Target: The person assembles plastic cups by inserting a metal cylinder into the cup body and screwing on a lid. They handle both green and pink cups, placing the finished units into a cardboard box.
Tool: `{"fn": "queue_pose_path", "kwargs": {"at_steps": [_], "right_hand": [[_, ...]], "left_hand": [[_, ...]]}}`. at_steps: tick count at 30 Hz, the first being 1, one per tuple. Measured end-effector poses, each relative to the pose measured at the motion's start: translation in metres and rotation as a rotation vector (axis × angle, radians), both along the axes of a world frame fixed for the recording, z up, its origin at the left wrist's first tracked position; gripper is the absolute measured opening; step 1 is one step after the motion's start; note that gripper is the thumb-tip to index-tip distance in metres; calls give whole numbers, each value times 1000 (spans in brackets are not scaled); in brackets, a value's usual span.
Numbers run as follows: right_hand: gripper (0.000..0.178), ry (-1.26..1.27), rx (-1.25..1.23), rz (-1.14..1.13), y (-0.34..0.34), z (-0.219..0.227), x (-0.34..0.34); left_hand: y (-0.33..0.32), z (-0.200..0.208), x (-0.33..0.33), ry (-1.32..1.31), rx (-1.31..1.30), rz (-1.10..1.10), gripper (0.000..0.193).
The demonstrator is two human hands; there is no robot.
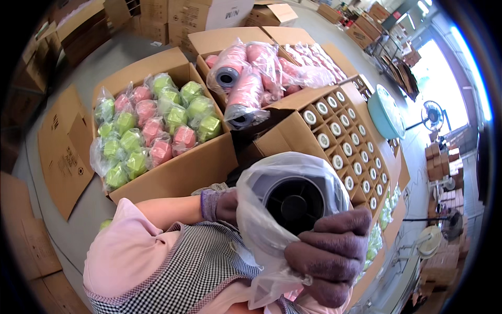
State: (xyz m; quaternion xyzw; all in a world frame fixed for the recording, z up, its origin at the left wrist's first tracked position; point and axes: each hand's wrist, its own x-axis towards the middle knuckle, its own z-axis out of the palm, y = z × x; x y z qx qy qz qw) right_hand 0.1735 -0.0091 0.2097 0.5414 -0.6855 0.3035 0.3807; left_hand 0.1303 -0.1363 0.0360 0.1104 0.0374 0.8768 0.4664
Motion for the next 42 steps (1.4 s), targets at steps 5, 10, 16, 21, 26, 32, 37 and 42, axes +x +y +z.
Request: {"fn": "queue_pose_path", "kwargs": {"at_steps": [5, 10, 16, 21, 26, 32, 37, 42], "right_hand": [[27, 30, 125, -445, 3, -31, -52], [19, -1077, -787, -352, -81, -206, -228], [9, -1370, -73, -250, -186, -292, -368], [13, -946, 424, -215, -212, -283, -383], [37, -1008, 371, -79, -130, -278, -309], [32, -1165, -284, -568, 9, -183, -128], [46, -768, -859, -1459, 55, -215, 26], [57, -787, -1089, -1961, 43, -302, 190]], "left_hand": [[-97, -17, -71, -102, -109, 333, 44], [-233, -93, -149, -13, -604, 899, 32], [-270, -101, -269, 154, -1151, 1478, 32], [-343, -210, -382, 1105, -2588, 1530, 23], [-261, -276, -448, 331, -2331, 1063, 32], [-277, -315, -520, 1891, -2317, 901, 19], [-278, -262, -579, 2095, -2270, 976, 18], [-267, -189, -519, 1961, -2304, 1516, 21]]}}
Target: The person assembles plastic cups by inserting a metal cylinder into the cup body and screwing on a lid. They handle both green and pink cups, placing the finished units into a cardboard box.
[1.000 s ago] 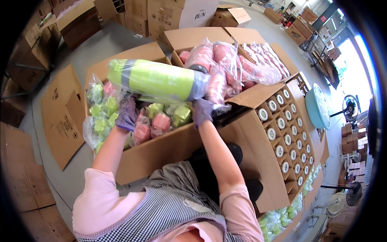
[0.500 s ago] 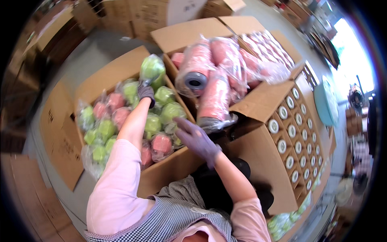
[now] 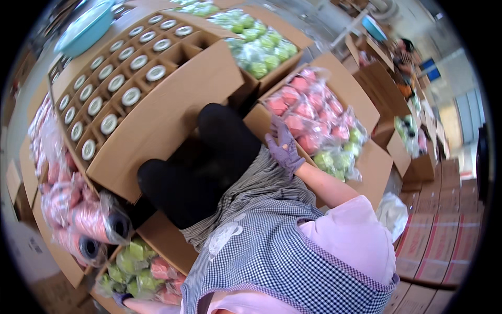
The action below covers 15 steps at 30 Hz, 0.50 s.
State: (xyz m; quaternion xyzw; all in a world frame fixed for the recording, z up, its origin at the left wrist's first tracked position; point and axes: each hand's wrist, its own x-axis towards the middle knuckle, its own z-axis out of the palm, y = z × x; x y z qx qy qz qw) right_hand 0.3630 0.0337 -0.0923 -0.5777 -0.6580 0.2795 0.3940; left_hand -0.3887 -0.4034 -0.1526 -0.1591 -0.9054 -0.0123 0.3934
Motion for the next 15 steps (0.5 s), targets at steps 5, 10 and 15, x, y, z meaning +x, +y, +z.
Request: {"fn": "queue_pose_path", "kwargs": {"at_steps": [5, 10, 15], "right_hand": [[61, -709, -61, -174, -31, -60, 121], [61, -805, -126, -159, 0, -110, 126], [60, -813, -395, -99, 20, -98, 125]], "left_hand": [[53, 100, 131, 552, -2, -68, 25], [224, 115, 257, -30, 408, -762, 28], [406, 152, 485, -285, 188, -1488, 25]]}}
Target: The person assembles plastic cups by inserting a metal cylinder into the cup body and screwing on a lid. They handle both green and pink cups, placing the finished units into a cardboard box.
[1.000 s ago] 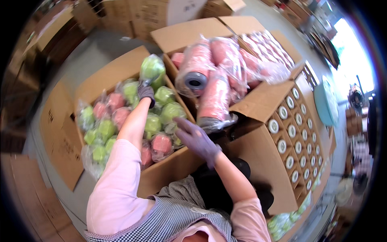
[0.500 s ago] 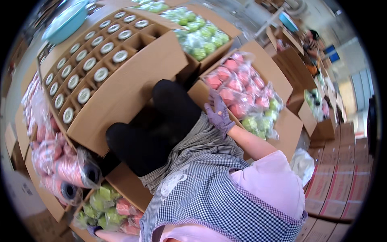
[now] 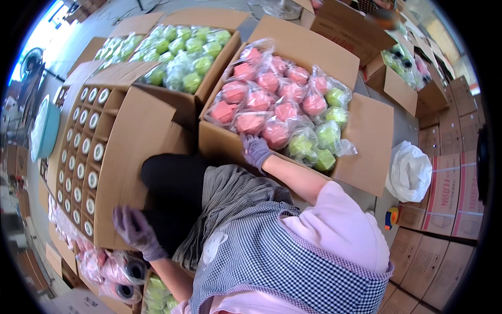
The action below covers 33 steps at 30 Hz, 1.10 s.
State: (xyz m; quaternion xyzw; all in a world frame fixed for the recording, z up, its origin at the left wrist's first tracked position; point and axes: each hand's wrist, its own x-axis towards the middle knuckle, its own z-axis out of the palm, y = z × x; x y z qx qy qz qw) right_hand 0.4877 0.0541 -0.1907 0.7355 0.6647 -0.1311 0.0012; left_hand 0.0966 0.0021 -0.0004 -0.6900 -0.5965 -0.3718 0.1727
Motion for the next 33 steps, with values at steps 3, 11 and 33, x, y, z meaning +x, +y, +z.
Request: {"fn": "queue_pose_path", "kwargs": {"at_steps": [3, 11, 33], "right_hand": [[47, 516, 295, 209, -24, 51, 47], [23, -239, -160, -118, -28, -30, 313], [33, 432, -227, -724, 7, -170, 317]], "left_hand": [[29, 9, 50, 50, -52, -254, 25], [74, 7, 92, -193, -358, -245, 24], [100, 8, 144, 30, -431, -489, 26]]}}
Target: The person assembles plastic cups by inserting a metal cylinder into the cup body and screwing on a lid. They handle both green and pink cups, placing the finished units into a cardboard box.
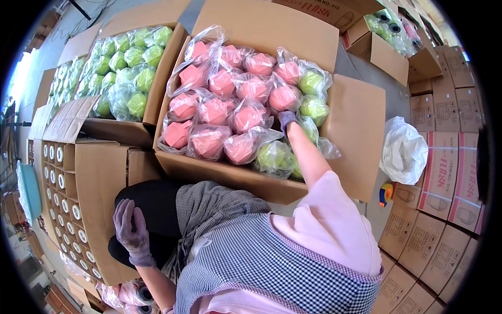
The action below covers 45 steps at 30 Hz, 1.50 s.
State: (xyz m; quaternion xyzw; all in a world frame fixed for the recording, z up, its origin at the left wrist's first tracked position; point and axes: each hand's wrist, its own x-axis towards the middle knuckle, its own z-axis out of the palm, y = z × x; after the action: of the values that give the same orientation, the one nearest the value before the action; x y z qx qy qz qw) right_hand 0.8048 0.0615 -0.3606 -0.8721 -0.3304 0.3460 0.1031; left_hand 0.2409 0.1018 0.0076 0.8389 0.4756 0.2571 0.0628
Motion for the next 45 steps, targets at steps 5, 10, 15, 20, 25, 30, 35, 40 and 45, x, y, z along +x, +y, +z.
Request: {"fn": "queue_pose_path", "kwargs": {"at_steps": [5, 10, 15, 20, 25, 30, 35, 40, 45], "right_hand": [[31, -6, -23, 149, 12, -6, -2], [35, 213, 70, 24, -7, -2, 7], [31, 753, 444, -509, -25, 113, -35], [26, 834, 757, -353, -53, 208, 13], [28, 299, 924, -475, -9, 347, -73], [25, 816, 653, 209, -14, 346, -211], [22, 1090, 447, 586, -12, 345, -346], [28, 1318, 374, 881, 3, 330, -416], [34, 1328, 229, 998, 28, 317, -477]], "left_hand": [[-3, 4, -19, 46, 28, 11, 26], [-14, -1, -45, 33, 22, 89, 22], [-39, 4, -90, 38, 31, 312, 18], [-36, 6, -103, 71, 44, 330, 17], [-43, 4, -100, 88, 134, 292, 17], [-84, 7, -119, 64, 183, 554, 32], [-242, 5, -186, -74, -4, 1161, 36], [-471, 34, -171, 2, -292, 2018, 34], [-578, 31, -52, -1124, -1015, 2290, 42]]}}
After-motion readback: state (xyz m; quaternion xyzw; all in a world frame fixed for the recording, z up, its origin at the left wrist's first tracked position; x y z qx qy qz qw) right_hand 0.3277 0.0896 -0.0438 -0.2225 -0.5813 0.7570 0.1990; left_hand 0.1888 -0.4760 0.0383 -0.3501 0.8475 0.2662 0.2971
